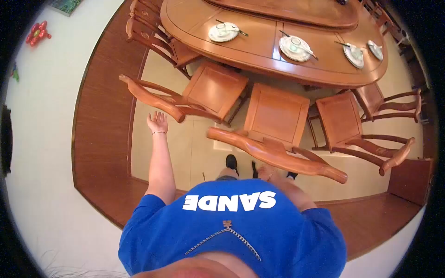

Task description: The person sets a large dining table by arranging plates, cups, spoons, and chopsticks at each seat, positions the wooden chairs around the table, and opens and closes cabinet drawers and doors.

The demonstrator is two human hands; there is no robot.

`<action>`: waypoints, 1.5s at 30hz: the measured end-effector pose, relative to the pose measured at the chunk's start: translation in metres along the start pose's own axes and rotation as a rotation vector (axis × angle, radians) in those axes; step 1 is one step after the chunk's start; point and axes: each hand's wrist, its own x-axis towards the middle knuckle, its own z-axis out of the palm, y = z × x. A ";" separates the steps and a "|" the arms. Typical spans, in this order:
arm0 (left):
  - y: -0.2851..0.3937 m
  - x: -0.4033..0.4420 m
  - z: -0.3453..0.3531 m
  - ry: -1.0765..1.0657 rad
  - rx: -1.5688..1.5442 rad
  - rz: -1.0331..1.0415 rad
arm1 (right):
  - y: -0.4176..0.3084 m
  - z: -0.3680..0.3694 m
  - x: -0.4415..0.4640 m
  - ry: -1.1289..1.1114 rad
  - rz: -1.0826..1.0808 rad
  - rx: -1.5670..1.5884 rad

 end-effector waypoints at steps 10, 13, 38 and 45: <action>0.045 0.046 0.043 -0.473 -0.143 -0.244 | -0.016 0.440 -0.116 -0.543 -0.180 0.252; 0.051 0.032 0.054 -0.530 -0.166 -0.375 | -0.035 0.483 -0.119 -0.551 -0.259 0.426; 0.062 -0.017 0.099 -0.228 -0.031 -0.383 | -0.053 0.524 -0.086 -0.370 -0.446 0.659; 0.080 -0.036 0.095 -0.353 0.039 -0.229 | 0.006 0.407 -0.190 -0.257 -0.463 -0.645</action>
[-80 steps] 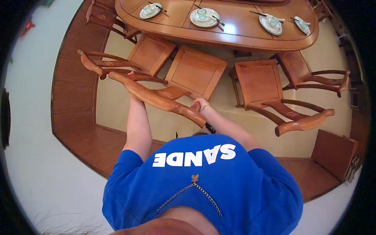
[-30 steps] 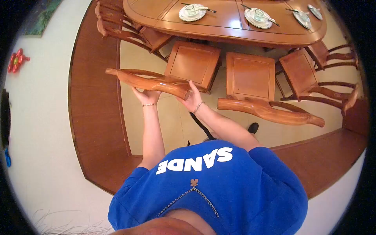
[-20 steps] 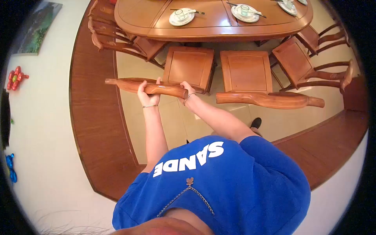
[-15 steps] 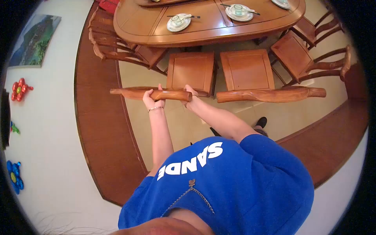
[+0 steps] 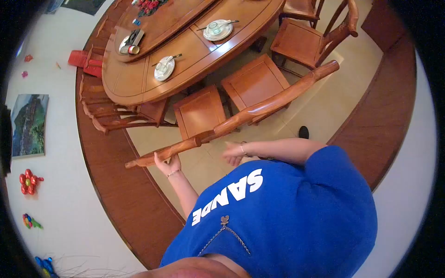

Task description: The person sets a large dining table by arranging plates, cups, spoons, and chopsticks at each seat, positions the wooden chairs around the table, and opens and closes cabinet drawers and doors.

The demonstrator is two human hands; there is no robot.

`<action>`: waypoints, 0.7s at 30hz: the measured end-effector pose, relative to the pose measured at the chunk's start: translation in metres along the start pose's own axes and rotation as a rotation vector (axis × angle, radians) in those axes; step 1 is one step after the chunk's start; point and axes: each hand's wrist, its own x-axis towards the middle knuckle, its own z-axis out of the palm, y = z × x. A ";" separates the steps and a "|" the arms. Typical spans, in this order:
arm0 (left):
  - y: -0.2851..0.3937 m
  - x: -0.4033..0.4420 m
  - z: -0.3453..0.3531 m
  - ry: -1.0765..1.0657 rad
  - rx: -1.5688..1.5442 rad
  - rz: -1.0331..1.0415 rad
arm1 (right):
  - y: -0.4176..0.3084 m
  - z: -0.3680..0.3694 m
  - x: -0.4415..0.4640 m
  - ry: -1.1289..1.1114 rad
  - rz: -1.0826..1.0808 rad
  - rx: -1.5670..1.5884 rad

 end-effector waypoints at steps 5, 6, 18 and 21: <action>-0.012 -0.075 -0.017 0.307 0.233 -0.002 | 0.075 -0.139 -0.123 0.346 -0.011 0.014; -0.022 -0.078 -0.039 0.338 0.267 -0.008 | 0.089 -0.164 -0.149 0.535 -0.039 0.046; -0.282 -0.179 -0.051 0.266 1.111 -0.637 | 0.331 -0.406 -0.355 1.278 0.136 0.554; -0.336 -0.190 -0.030 -0.096 1.515 -0.730 | 0.354 -0.419 -0.413 1.150 0.366 0.455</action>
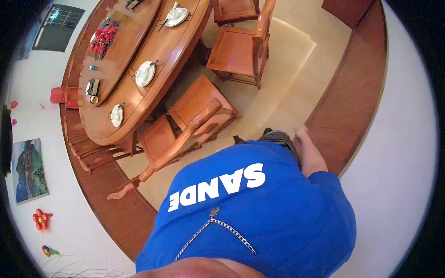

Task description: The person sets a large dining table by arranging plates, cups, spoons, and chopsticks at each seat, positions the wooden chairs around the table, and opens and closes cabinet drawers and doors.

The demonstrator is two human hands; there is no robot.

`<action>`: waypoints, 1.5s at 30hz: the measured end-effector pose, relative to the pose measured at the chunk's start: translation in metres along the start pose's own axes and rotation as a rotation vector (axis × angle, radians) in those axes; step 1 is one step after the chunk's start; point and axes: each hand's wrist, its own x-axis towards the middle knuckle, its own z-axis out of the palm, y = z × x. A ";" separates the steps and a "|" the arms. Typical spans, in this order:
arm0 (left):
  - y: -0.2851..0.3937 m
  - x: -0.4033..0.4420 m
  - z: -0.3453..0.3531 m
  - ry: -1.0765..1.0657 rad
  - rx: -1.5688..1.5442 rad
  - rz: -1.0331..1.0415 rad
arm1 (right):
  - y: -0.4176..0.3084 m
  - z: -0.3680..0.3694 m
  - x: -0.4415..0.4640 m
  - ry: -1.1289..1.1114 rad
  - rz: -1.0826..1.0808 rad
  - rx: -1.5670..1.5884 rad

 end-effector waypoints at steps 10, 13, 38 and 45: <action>0.069 0.041 0.145 -0.309 0.703 0.130 | -0.001 -0.068 0.064 0.098 -0.010 0.181; 0.100 0.069 0.184 -0.352 0.790 0.182 | -0.027 -0.075 0.087 0.012 -0.030 0.283; 0.360 -0.040 0.424 0.064 0.717 0.315 | -0.294 -0.392 0.210 0.102 -0.200 -0.206; 0.297 0.006 0.588 0.106 -0.004 -0.306 | -0.378 -0.517 0.339 0.109 -0.366 -0.389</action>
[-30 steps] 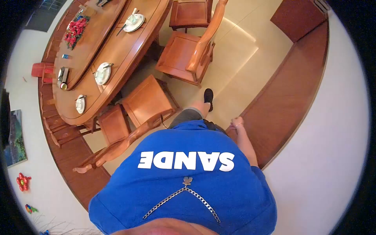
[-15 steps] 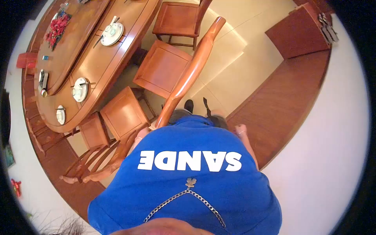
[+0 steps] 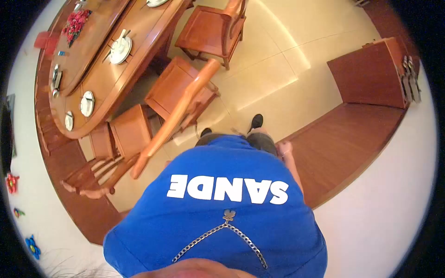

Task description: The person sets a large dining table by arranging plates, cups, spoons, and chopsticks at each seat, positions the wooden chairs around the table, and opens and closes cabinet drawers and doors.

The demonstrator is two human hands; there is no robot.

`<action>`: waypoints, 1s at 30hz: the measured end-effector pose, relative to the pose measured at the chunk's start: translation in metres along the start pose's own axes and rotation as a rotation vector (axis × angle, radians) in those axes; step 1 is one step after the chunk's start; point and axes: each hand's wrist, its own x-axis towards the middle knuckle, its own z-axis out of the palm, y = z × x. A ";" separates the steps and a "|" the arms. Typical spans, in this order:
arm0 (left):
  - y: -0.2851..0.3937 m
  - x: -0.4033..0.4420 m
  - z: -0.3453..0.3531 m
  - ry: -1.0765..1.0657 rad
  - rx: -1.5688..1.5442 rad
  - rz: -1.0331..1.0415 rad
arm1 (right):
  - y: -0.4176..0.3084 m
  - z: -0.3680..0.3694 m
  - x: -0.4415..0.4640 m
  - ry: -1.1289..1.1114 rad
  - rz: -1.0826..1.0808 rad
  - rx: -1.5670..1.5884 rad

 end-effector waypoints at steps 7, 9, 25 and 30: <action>0.084 -0.067 0.165 -0.172 0.072 0.357 | -0.013 -0.136 0.120 -0.096 0.145 0.257; 0.137 -0.130 0.184 -0.095 0.182 0.615 | -0.047 -0.163 0.150 -0.060 0.134 0.272; 0.404 -0.074 0.347 -0.245 -0.721 0.515 | -0.492 -0.198 0.346 -0.550 -0.145 0.605; 0.520 -0.132 0.320 -0.599 -1.593 0.213 | -0.593 -0.215 0.377 -0.668 -0.063 0.771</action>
